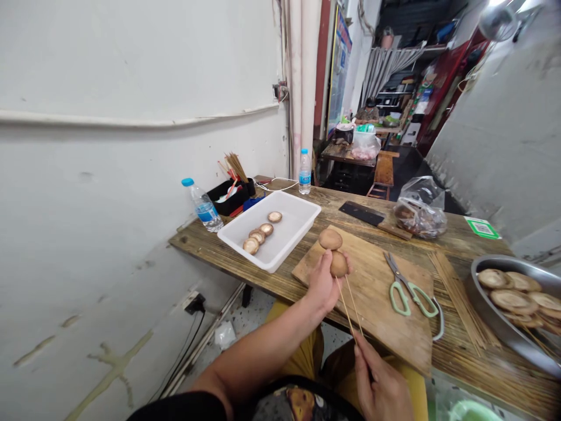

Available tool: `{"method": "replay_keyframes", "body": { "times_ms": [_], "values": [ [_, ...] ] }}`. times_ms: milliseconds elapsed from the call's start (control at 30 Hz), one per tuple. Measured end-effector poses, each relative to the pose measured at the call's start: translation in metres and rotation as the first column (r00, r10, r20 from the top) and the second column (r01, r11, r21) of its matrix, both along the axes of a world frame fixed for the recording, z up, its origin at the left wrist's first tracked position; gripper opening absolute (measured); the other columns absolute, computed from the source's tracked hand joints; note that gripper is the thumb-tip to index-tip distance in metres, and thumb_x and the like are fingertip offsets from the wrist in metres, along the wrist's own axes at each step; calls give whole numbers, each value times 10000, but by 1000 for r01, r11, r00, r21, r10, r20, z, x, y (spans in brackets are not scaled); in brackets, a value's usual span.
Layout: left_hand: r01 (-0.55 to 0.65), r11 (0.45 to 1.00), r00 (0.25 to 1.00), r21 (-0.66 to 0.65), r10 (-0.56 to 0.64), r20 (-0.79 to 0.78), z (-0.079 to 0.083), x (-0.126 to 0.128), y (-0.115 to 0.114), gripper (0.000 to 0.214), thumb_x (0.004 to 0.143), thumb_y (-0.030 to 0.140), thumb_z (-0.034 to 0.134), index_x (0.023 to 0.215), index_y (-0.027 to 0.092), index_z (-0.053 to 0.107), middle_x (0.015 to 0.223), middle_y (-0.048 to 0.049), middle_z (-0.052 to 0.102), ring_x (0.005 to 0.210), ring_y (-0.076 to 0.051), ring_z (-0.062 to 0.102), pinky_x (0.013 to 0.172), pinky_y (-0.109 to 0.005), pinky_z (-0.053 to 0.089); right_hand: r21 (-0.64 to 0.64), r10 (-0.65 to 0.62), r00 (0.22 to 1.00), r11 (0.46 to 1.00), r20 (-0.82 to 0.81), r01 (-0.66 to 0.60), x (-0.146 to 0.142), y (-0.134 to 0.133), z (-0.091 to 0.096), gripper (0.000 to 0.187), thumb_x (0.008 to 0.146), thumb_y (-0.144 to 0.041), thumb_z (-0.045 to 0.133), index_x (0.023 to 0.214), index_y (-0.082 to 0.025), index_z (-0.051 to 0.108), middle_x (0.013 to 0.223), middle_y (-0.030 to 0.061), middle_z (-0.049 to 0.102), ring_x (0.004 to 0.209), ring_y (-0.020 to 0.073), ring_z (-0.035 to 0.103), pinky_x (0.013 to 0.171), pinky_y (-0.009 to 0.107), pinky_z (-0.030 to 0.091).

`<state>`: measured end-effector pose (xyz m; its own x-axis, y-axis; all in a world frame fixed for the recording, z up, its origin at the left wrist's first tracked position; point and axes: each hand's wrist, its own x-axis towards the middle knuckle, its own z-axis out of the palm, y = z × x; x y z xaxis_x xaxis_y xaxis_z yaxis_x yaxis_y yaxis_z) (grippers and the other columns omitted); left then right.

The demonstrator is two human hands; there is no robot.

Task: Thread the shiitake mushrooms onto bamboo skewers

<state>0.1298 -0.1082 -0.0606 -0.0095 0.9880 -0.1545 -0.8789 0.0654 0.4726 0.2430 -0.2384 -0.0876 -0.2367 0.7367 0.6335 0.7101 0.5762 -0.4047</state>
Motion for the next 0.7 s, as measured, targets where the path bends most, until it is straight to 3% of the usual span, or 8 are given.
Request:
{"method": "replay_keyframes", "body": {
  "times_ms": [167, 367, 533, 700],
  "values": [
    [11, 1000, 1000, -17, -11, 6, -2, 2, -4, 216, 796, 336, 584, 898, 151, 535, 859, -75, 595, 795, -161, 578, 677, -288, 472, 20, -4, 999, 1000, 46, 3, -1, 2, 2, 320, 909, -158, 361, 1045, -7, 608, 840, 181, 727, 662, 184, 714, 599, 212, 569],
    [7, 1000, 1000, -20, -7, -4, 4, 4, -8, 233, 784, 333, 599, 921, 158, 531, 852, -69, 599, 810, -167, 585, 693, -297, 476, 35, -30, 999, 999, 44, 29, -2, 4, 6, 340, 918, -180, 347, 1028, -21, 626, 801, 164, 733, 616, 189, 710, 549, 222, 568],
    [26, 1000, 999, 18, -25, -42, 2, 7, -11, 244, 783, 355, 597, 913, 162, 522, 849, -57, 596, 804, -161, 577, 705, -300, 467, 50, -46, 998, 998, 32, 44, -3, 5, 7, 342, 920, -203, 354, 1026, -57, 645, 836, 152, 734, 677, 193, 715, 601, 217, 574],
    [7, 1000, 999, 13, -6, -54, -3, 9, -13, 243, 790, 362, 588, 903, 159, 516, 857, -59, 594, 789, -159, 574, 697, -299, 458, 30, -51, 998, 998, 45, 50, -4, 7, 8, 359, 919, -197, 344, 1006, -15, 641, 818, 169, 732, 672, 192, 715, 605, 204, 571]
  ]
}}
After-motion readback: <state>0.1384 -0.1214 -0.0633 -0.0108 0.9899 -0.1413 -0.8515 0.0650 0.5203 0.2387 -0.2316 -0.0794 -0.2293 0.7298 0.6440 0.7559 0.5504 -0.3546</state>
